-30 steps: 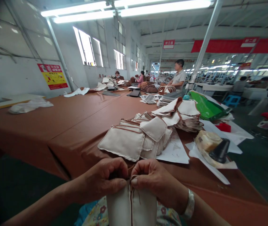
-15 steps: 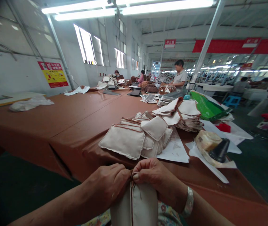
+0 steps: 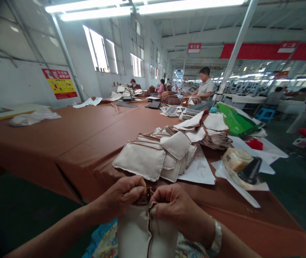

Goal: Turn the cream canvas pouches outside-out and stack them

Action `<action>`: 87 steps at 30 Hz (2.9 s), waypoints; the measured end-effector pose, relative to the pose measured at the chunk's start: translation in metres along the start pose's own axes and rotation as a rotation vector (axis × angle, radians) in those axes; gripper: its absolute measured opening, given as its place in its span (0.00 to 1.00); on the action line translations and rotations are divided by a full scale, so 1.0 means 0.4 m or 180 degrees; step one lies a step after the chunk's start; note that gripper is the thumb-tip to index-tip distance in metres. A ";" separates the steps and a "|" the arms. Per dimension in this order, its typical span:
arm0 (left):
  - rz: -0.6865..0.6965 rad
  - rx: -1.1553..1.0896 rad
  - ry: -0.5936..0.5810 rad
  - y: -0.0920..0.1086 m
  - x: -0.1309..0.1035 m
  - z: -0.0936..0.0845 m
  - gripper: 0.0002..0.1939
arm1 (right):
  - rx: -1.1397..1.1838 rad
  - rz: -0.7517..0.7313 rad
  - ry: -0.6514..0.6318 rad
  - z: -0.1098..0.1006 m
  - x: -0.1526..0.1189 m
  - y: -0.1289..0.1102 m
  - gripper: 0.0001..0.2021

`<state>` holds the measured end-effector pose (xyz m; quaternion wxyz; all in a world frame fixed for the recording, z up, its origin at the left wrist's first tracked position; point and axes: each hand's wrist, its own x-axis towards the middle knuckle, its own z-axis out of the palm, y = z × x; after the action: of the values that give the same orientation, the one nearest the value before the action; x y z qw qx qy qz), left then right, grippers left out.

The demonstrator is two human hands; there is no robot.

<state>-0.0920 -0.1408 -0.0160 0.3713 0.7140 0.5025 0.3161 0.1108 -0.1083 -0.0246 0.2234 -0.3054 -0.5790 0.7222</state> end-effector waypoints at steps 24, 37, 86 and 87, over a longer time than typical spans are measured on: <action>0.1292 0.2518 -0.0135 0.013 -0.059 0.033 0.06 | 0.1075 0.0241 -0.0147 -0.013 0.005 0.047 0.09; 0.0210 -0.0042 -0.0185 0.015 -0.020 -0.011 0.14 | 0.0908 0.0212 0.0093 -0.013 -0.014 0.034 0.07; 0.1475 0.2021 0.0302 -0.017 -0.041 0.047 0.06 | -0.1855 -0.0731 -0.0015 0.026 -0.018 0.040 0.08; 0.1348 0.1837 0.0285 -0.026 -0.037 0.051 0.06 | -0.2025 -0.0789 -0.0101 0.026 -0.021 0.042 0.08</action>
<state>-0.0844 -0.1568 -0.0367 0.0584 0.8631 0.4277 0.2620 0.1100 -0.1252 -0.0379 0.1940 -0.2757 -0.8114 0.4775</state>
